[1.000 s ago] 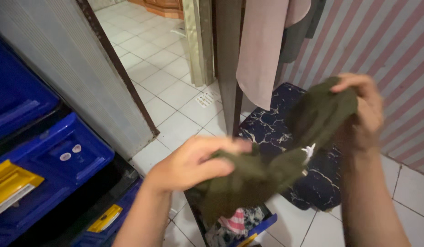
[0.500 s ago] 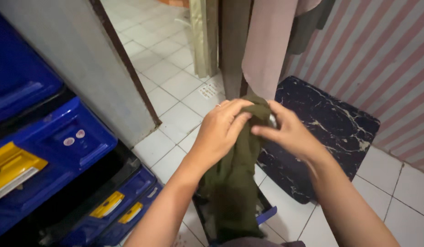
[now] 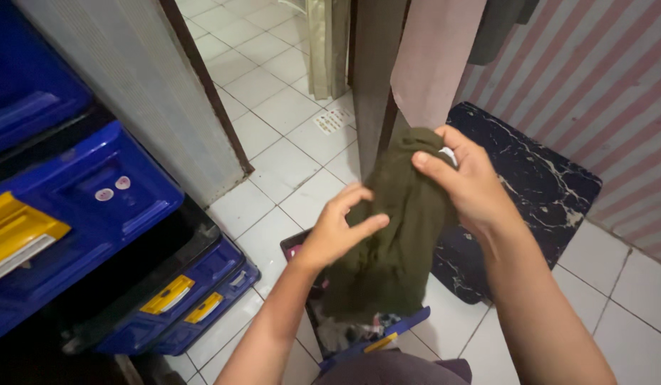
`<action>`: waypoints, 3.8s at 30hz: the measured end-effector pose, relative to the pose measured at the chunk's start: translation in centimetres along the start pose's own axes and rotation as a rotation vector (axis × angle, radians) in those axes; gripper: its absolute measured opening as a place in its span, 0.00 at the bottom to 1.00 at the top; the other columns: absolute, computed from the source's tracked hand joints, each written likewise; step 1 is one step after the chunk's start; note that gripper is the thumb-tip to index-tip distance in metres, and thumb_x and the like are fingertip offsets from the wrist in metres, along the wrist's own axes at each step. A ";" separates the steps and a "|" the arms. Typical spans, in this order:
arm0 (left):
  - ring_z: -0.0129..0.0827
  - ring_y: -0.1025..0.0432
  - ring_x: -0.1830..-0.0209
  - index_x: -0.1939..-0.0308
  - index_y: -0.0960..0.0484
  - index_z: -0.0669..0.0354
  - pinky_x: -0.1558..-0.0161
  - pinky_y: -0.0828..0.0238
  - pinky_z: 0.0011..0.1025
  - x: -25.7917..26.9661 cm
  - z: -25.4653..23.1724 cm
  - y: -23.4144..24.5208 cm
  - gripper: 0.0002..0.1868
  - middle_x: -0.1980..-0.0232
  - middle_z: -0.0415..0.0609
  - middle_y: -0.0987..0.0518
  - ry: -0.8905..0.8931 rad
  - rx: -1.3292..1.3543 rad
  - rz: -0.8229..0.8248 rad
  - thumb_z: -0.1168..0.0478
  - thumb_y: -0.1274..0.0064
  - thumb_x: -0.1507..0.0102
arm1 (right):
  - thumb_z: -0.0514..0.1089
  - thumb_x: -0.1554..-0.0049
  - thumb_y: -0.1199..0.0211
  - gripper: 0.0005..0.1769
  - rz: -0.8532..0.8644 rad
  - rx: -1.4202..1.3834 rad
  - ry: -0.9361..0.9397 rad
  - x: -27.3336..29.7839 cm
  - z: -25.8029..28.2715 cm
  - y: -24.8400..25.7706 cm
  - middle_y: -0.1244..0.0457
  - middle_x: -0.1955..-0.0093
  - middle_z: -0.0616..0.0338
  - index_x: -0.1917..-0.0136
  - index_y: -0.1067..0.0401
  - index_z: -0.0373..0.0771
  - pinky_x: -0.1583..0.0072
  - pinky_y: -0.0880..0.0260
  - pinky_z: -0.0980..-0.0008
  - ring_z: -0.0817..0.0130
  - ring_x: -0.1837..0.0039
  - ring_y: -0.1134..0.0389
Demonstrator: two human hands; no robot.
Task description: The person opens a drawer in a blue plastic storage unit and removes various pieces of clothing. They fold each item individually by hand, including a green shirt, a pink and white striped cloth, a patterned cloth, a pink dress, a pink sock, a yellow sock, a white sock, and a grey sock, placing the folded items onto a nearby stool.
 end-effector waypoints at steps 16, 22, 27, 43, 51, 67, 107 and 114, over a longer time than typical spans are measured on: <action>0.32 0.31 0.43 0.48 0.29 0.64 0.41 0.31 0.30 1.2 2.9 1.1 0.18 0.41 0.52 0.29 0.113 0.158 -0.128 0.63 0.40 0.36 | 0.43 0.38 0.34 0.12 0.006 -0.023 0.072 -1.0 -0.6 3.7 0.32 0.50 0.60 0.45 0.32 0.37 0.47 0.27 0.74 0.77 0.50 0.31; 0.45 0.32 0.33 0.59 0.14 0.55 0.42 0.30 0.35 1.5 3.8 0.6 0.13 0.28 0.64 0.32 0.282 -0.172 0.096 0.54 0.34 0.42 | 0.44 0.36 0.35 0.16 0.299 -0.199 -0.070 -1.6 -1.5 7.5 0.33 0.46 0.55 0.41 0.32 0.33 0.45 0.29 0.71 0.72 0.46 0.31; 0.65 0.48 0.22 0.67 0.10 0.53 0.28 0.47 0.52 1.7 1.6 -1.5 0.12 0.25 0.67 0.39 -0.223 -0.522 -0.080 0.60 0.29 0.54 | 0.41 0.36 0.33 0.16 0.621 -0.551 -0.065 -1.7 -4.3 10.7 0.34 0.52 0.49 0.47 0.34 0.27 0.49 0.30 0.68 0.67 0.51 0.31; 0.24 0.27 0.61 0.60 0.17 0.69 0.57 0.29 0.24 5.3 8.8 0.0 0.12 0.60 0.47 0.20 0.384 0.038 0.087 0.59 0.41 0.35 | 0.42 0.35 0.32 0.18 0.170 -0.426 0.060 -1.5 -1.9 9.1 0.33 0.43 0.49 0.39 0.32 0.30 0.40 0.26 0.66 0.64 0.42 0.28; 0.24 0.26 0.52 0.53 0.17 0.68 0.48 0.30 0.23 6.9 7.1 10.6 0.11 0.52 0.43 0.18 0.414 0.129 -0.237 0.70 0.45 0.39 | 0.42 0.34 0.40 0.11 -0.008 0.659 0.270 -0.1 0.1 7.1 0.35 0.51 0.61 0.42 0.33 0.34 0.48 0.32 0.73 0.78 0.49 0.35; 0.35 0.27 0.42 0.39 0.24 0.57 0.42 0.32 0.32 6.7 18.3 0.5 0.26 0.43 0.49 0.20 0.409 -0.166 0.641 0.70 0.50 0.42 | 0.50 0.37 0.38 0.16 0.562 0.001 -0.128 4.4 -2.7 -1.0 0.35 0.50 0.63 0.46 0.31 0.35 0.45 0.33 0.75 0.79 0.46 0.37; 0.33 0.24 0.43 0.41 0.20 0.59 0.40 0.30 0.28 17.5 23.2 0.2 0.34 0.39 0.50 0.19 1.135 0.781 0.460 0.37 0.59 0.36 | 0.60 0.46 0.33 0.59 0.459 0.328 -1.180 11.9 -28.8 4.4 0.64 0.14 0.41 0.16 0.66 0.43 0.20 0.68 0.46 0.48 0.14 0.64; 0.46 0.31 0.30 0.32 0.23 0.58 0.30 0.37 0.46 20.3 30.4 9.0 0.36 0.31 0.53 0.23 1.127 0.171 0.499 0.37 0.54 0.35 | 0.61 0.49 0.36 0.39 -0.193 -0.087 -1.082 4.3 -20.5 9.8 0.33 0.34 0.38 0.32 0.29 0.35 0.34 0.33 0.46 0.43 0.35 0.32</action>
Point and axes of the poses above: each hand's wrist, its own x-axis away from the middle knuckle, its own y-axis out of the back of the hand, z = x × y, the point moved 1 cm from there along -x, towards the middle knuckle
